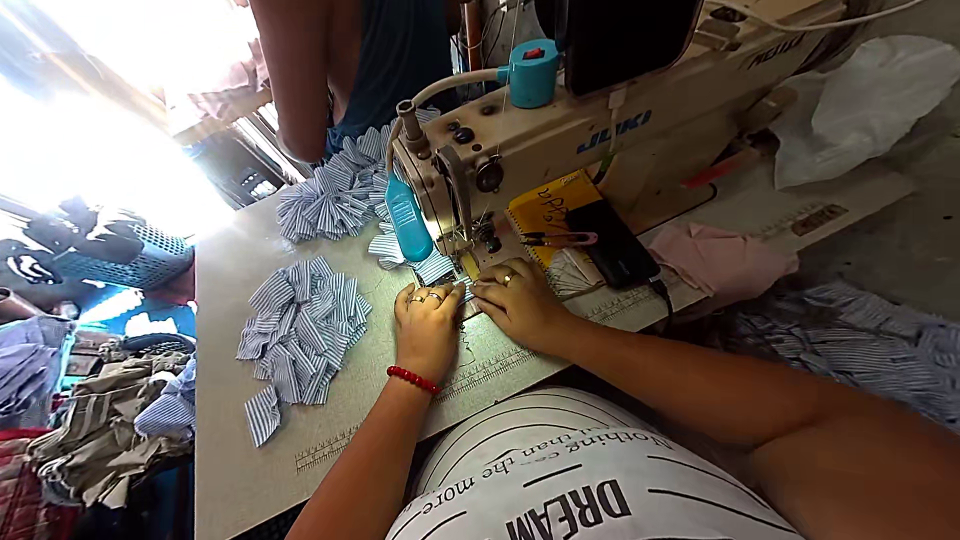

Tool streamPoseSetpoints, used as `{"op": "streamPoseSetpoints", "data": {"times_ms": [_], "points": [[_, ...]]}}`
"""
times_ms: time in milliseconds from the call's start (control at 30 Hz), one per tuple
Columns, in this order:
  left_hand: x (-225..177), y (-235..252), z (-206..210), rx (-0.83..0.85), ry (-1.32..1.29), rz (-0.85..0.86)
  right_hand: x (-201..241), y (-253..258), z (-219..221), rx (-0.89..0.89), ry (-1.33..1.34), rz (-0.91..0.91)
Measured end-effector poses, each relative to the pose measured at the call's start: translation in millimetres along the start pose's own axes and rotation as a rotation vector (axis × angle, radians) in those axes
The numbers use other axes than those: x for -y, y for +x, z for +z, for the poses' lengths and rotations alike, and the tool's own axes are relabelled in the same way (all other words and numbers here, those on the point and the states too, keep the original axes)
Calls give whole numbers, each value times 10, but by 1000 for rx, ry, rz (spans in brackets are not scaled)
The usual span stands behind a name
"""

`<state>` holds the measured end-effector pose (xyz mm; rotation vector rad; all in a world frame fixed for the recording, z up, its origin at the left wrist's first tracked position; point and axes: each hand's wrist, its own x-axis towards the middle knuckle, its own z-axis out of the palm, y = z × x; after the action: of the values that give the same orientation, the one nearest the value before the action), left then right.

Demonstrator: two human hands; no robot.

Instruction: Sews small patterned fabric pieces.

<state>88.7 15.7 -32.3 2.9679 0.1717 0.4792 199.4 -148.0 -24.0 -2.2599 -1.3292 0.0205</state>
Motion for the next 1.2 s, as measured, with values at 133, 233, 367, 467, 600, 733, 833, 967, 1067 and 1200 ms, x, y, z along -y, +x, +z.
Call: {"op": "streamPoseSetpoints", "data": {"times_ms": [133,233,367,467,600,733,833,967,1067,1200], "points": [[59,48,-16,12,3,-18,19,19,81,-20,-126,-21],[25,17,-40,41,-39,-44,50,-37,96,31,-100,18],[42,56,-83,-33,-62,-43,64,21,107,-43,-110,-16],[25,39,-99,2,-58,-58,69,9,108,-55,-134,-20],[8,40,-127,24,-68,-77,79,17,101,-66,-152,-24],[-8,28,-141,55,-60,-86,79,10,105,-53,-146,-11],[-24,22,-147,62,-53,-84,77,4,101,-45,-136,-6],[-37,24,-130,56,-36,-74,64,-4,93,-21,-129,-3],[-23,32,-115,21,1,-65,83,19,51,14,-119,8],[-36,22,-106,13,-37,-63,116,33,-41,134,-79,50]]}}
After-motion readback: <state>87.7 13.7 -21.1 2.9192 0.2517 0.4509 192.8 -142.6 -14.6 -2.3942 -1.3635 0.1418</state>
